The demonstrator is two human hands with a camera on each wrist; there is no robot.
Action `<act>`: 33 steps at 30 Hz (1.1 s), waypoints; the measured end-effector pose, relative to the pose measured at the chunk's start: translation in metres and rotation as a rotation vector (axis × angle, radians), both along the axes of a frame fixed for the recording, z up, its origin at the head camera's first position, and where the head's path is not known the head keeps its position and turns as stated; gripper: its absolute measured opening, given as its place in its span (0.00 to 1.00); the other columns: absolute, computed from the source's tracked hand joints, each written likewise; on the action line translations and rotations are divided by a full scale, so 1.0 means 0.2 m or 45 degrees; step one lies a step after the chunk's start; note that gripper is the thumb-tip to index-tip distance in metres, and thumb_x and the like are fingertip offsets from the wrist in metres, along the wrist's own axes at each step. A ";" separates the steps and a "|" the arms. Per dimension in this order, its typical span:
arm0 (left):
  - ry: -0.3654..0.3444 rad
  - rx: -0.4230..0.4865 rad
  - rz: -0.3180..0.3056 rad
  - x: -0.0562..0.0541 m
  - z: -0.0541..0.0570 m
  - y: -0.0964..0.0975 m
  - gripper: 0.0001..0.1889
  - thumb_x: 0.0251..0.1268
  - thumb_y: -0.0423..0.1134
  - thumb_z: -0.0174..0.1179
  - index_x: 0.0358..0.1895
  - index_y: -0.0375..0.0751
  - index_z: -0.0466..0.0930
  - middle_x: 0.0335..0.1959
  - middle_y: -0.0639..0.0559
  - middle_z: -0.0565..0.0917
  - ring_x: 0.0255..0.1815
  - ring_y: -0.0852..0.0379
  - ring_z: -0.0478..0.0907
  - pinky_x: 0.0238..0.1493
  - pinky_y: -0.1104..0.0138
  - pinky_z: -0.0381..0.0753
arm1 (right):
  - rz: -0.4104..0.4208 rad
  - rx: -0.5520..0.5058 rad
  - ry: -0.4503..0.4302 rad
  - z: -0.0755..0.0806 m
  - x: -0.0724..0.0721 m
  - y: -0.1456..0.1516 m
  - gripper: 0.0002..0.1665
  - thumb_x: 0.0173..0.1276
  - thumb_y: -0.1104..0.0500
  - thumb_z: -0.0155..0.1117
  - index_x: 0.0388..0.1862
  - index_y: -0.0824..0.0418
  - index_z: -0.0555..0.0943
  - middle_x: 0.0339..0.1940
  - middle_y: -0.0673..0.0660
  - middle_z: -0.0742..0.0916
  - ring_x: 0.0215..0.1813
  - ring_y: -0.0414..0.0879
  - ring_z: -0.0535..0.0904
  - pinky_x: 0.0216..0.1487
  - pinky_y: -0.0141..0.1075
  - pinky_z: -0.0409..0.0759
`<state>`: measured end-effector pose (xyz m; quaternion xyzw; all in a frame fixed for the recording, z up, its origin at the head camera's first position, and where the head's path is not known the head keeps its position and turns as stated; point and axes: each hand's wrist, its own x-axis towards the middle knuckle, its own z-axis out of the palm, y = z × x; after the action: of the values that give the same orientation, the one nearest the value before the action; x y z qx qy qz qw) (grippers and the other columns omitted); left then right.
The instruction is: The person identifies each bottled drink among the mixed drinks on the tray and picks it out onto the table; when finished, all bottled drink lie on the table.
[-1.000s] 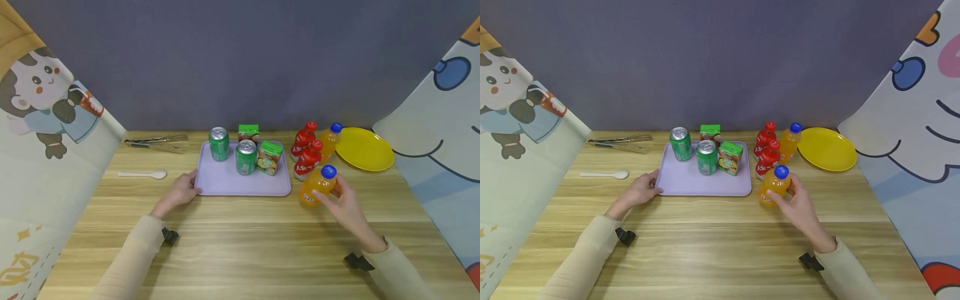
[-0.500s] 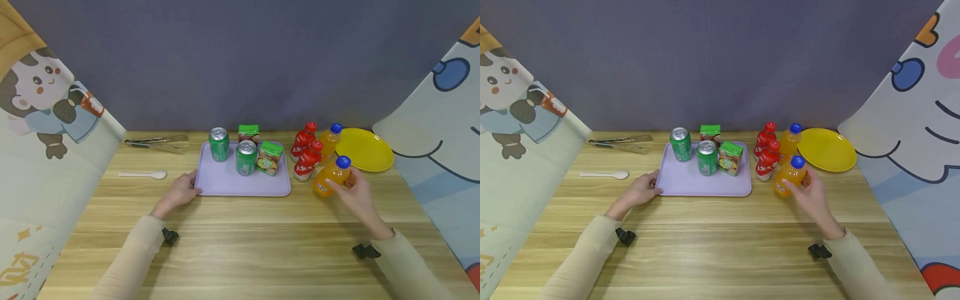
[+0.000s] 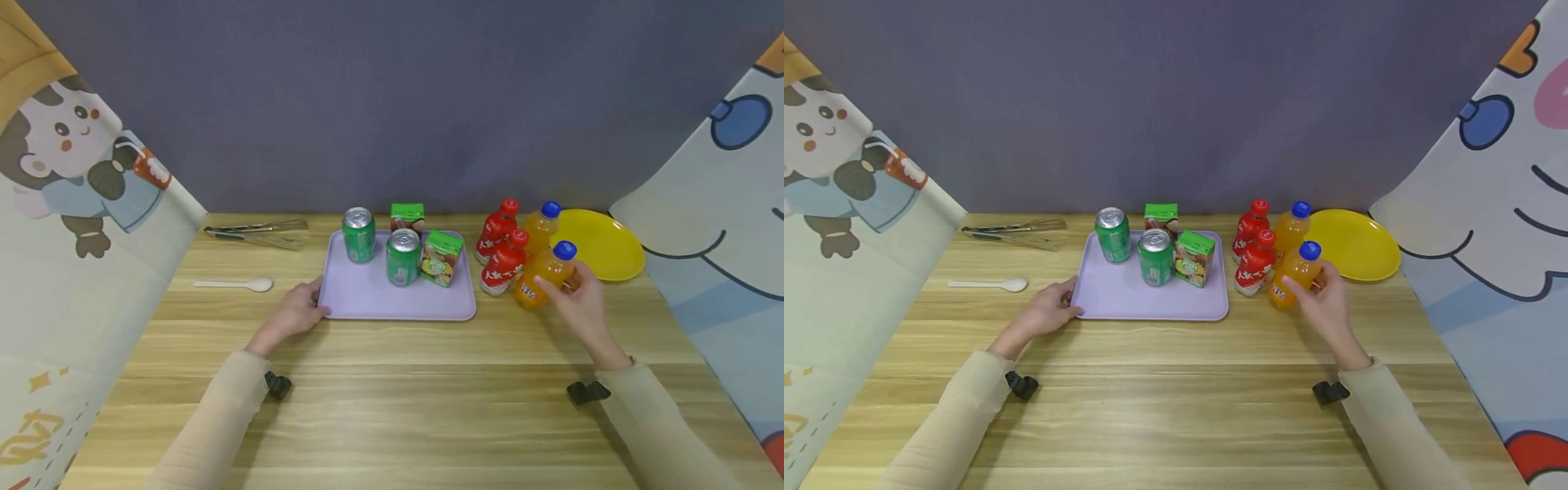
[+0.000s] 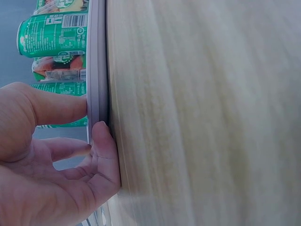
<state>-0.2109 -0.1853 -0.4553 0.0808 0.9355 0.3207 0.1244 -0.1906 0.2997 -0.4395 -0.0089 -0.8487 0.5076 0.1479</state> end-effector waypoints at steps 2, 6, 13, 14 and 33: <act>-0.003 -0.002 0.004 0.00 0.00 0.00 0.40 0.59 0.34 0.64 0.71 0.26 0.53 0.39 0.40 0.80 0.36 0.50 0.76 0.39 0.61 0.77 | 0.000 -0.017 0.002 0.00 -0.01 0.01 0.31 0.62 0.62 0.68 0.61 0.70 0.69 0.53 0.60 0.79 0.48 0.38 0.75 0.44 0.23 0.75; -0.009 0.001 0.010 0.00 0.00 0.00 0.40 0.59 0.33 0.64 0.71 0.26 0.53 0.39 0.41 0.79 0.34 0.51 0.75 0.36 0.62 0.76 | 0.002 -0.019 -0.009 -0.01 -0.04 0.02 0.31 0.62 0.63 0.68 0.61 0.72 0.69 0.53 0.61 0.79 0.48 0.37 0.75 0.44 0.23 0.75; -0.007 -0.001 0.008 0.00 0.00 0.00 0.40 0.59 0.33 0.65 0.71 0.26 0.53 0.38 0.41 0.80 0.34 0.51 0.75 0.37 0.61 0.77 | -0.015 -0.008 -0.049 -0.02 -0.06 0.02 0.33 0.63 0.58 0.68 0.63 0.70 0.68 0.56 0.63 0.78 0.50 0.40 0.75 0.45 0.23 0.75; -0.007 -0.002 0.008 0.00 0.00 0.00 0.40 0.59 0.33 0.64 0.71 0.26 0.53 0.38 0.41 0.80 0.34 0.51 0.75 0.38 0.61 0.77 | -0.017 -0.004 -0.054 -0.02 -0.06 0.02 0.33 0.64 0.57 0.68 0.63 0.69 0.68 0.57 0.64 0.78 0.50 0.40 0.75 0.45 0.23 0.75; -0.018 0.015 0.037 0.01 0.00 0.00 0.39 0.59 0.34 0.64 0.71 0.27 0.55 0.37 0.43 0.79 0.31 0.52 0.73 0.33 0.63 0.75 | 0.011 0.035 -0.071 -0.04 -0.04 0.03 0.39 0.65 0.57 0.66 0.68 0.70 0.60 0.61 0.68 0.74 0.55 0.50 0.73 0.44 0.22 0.74</act>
<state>-0.2093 -0.1844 -0.4562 0.0656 0.9338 0.3286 0.1259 -0.1985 0.3052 -0.4479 -0.0175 -0.8594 0.4962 0.1221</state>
